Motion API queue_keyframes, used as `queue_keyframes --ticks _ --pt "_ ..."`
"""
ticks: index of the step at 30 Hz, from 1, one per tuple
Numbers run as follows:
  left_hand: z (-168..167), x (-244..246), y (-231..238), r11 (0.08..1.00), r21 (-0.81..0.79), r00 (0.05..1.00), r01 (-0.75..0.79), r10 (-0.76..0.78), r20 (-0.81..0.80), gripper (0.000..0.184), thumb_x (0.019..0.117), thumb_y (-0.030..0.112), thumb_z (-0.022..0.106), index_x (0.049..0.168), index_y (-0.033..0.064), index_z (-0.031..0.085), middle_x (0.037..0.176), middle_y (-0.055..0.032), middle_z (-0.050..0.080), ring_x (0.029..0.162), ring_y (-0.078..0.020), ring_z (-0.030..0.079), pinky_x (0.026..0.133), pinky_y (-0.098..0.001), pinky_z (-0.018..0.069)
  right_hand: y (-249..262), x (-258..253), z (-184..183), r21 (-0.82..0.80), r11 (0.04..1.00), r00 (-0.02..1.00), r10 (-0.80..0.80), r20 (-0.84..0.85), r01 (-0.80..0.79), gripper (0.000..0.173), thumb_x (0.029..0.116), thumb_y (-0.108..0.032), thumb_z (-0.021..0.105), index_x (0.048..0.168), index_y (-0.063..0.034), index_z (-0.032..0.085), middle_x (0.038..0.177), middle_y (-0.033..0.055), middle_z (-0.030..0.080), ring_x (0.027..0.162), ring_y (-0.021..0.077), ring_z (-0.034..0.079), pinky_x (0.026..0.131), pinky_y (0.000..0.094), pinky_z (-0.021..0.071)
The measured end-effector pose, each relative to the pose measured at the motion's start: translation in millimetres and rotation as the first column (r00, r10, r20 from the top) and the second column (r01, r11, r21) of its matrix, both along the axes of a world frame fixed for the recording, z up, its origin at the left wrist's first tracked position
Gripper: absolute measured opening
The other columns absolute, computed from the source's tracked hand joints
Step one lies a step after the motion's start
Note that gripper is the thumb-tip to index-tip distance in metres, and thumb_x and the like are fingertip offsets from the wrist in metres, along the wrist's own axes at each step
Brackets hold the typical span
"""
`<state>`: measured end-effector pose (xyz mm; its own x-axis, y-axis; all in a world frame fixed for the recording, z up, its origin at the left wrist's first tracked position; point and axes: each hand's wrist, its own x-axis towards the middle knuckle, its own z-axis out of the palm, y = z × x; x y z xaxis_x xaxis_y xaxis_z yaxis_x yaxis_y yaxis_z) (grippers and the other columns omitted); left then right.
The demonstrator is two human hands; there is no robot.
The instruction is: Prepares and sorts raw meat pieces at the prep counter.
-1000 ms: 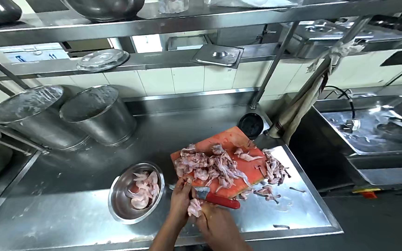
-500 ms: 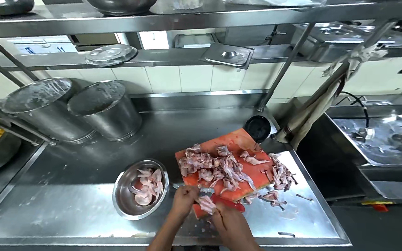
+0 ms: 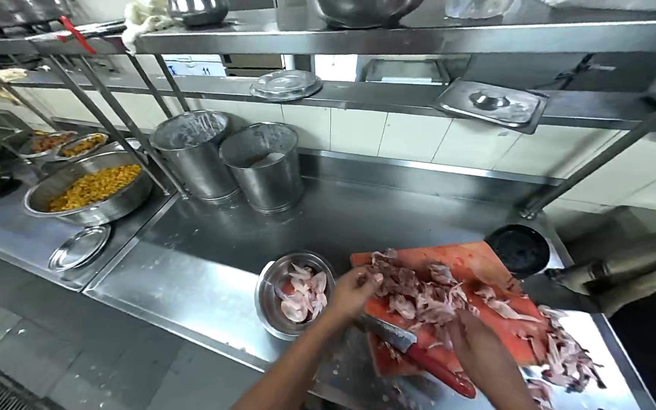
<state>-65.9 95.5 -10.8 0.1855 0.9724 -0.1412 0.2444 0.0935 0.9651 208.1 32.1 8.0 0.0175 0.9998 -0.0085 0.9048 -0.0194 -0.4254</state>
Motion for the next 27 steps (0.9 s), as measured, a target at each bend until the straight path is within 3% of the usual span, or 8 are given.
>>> queue_keyframes --ticks 3,6,8,12,14,18,21,27 --pt "-9.0 -59.0 -0.6 0.997 -0.052 0.811 -0.057 0.016 -0.585 0.036 0.0984 0.040 0.061 0.116 0.0103 0.070 0.116 -0.0106 0.070 0.112 -0.0260 0.067 0.100 -0.0511 0.0531 8.2 22.5 -15.0 0.001 0.995 0.993 -0.096 0.063 0.096 0.062 0.0971 -0.037 0.064 0.143 0.0033 0.054 0.143 0.0355 0.050 0.133 0.0579 0.046 0.100 0.0754 0.0424" --pt "-51.3 -102.7 -16.0 0.950 -0.255 0.591 -0.180 -0.103 -0.800 0.059 0.0916 0.036 0.066 0.146 0.0159 0.054 0.145 -0.0154 0.057 0.134 -0.0371 0.054 0.106 -0.0609 0.0473 -8.8 12.1 -18.1 -0.011 0.992 0.992 -0.124 -0.012 0.124 0.054 0.0958 -0.030 0.066 0.138 0.0032 0.059 0.141 0.0347 0.052 0.132 0.0547 0.049 0.107 0.0684 0.0413" --pt "-78.5 -116.3 -24.1 0.944 -0.283 0.542 -0.170 -0.151 -0.827 0.062 0.0902 0.035 0.067 0.146 0.0118 0.053 0.144 -0.0186 0.056 0.131 -0.0394 0.056 0.103 -0.0616 0.0489 -21.4 -6.1 -28.0 -0.059 0.995 0.995 -0.080 -0.060 0.076 0.047 0.0958 -0.029 0.064 0.131 0.0013 0.064 0.137 0.0314 0.056 0.130 0.0508 0.052 0.109 0.0638 0.0426" --pt "-71.5 -128.3 -14.9 0.936 -0.340 0.530 -0.094 -0.242 -0.812 0.050 0.0962 0.019 0.058 0.145 0.0134 0.049 0.131 -0.0211 0.064 0.120 -0.0421 0.064 0.096 -0.0632 0.0534 -29.1 -49.5 -45.8 -0.075 0.997 0.994 0.023 -0.107 -0.031 0.041 0.0941 -0.031 0.066 0.124 -0.0037 0.069 0.132 0.0241 0.062 0.127 0.0444 0.056 0.106 0.0594 0.0474" --pt "-74.5 -143.2 -15.3 0.932 -0.364 0.558 -0.005 -0.299 -0.774 0.050 0.0962 0.024 0.060 0.144 0.0122 0.051 0.129 -0.0204 0.065 0.120 -0.0409 0.064 0.098 -0.0633 0.0523 -28.3 -66.8 -48.3 -0.088 0.992 0.988 0.083 -0.131 -0.095 0.039 0.0952 -0.030 0.064 0.124 -0.0056 0.070 0.130 0.0204 0.064 0.127 0.0411 0.057 0.107 0.0565 0.0476" --pt "-80.9 -162.0 -21.4 0.913 -0.367 0.526 0.179 -0.405 -0.748 0.060 0.0863 0.044 0.071 0.137 0.0138 0.059 0.145 -0.0150 0.056 0.133 -0.0380 0.054 0.104 -0.0644 0.0467 -27.7 -88.1 -56.2 -0.069 0.977 0.969 0.191 -0.157 -0.204 0.033 0.0948 -0.029 0.060 0.118 -0.0094 0.073 0.125 0.0150 0.068 0.123 0.0358 0.060 0.105 0.0526 0.0491" --pt "-77.7 -159.2 -24.2 0.913 -0.354 0.458 0.203 -0.408 -0.790 0.062 0.0811 0.032 0.078 0.137 0.0170 0.056 0.146 -0.0138 0.055 0.132 -0.0393 0.053 0.104 -0.0681 0.0435 -30.5 -93.9 -60.8 -0.103 0.960 0.954 0.238 -0.180 -0.259 0.031 0.0966 -0.029 0.058 0.117 -0.0114 0.073 0.124 0.0124 0.068 0.123 0.0325 0.060 0.106 0.0503 0.0486" --pt "-70.3 -161.1 -19.5 0.951 -0.242 0.503 0.194 -0.308 -0.807 0.047 0.0966 0.035 0.063 0.140 0.0162 0.057 0.134 -0.0138 0.065 0.130 -0.0354 0.056 0.114 -0.0636 0.0332 -37.7 -101.9 -60.3 -0.190 0.930 0.942 0.282 -0.182 -0.315 0.033 0.0976 -0.030 0.058 0.119 -0.0096 0.073 0.126 0.0146 0.068 0.124 0.0336 0.060 0.106 0.0515 0.0484"
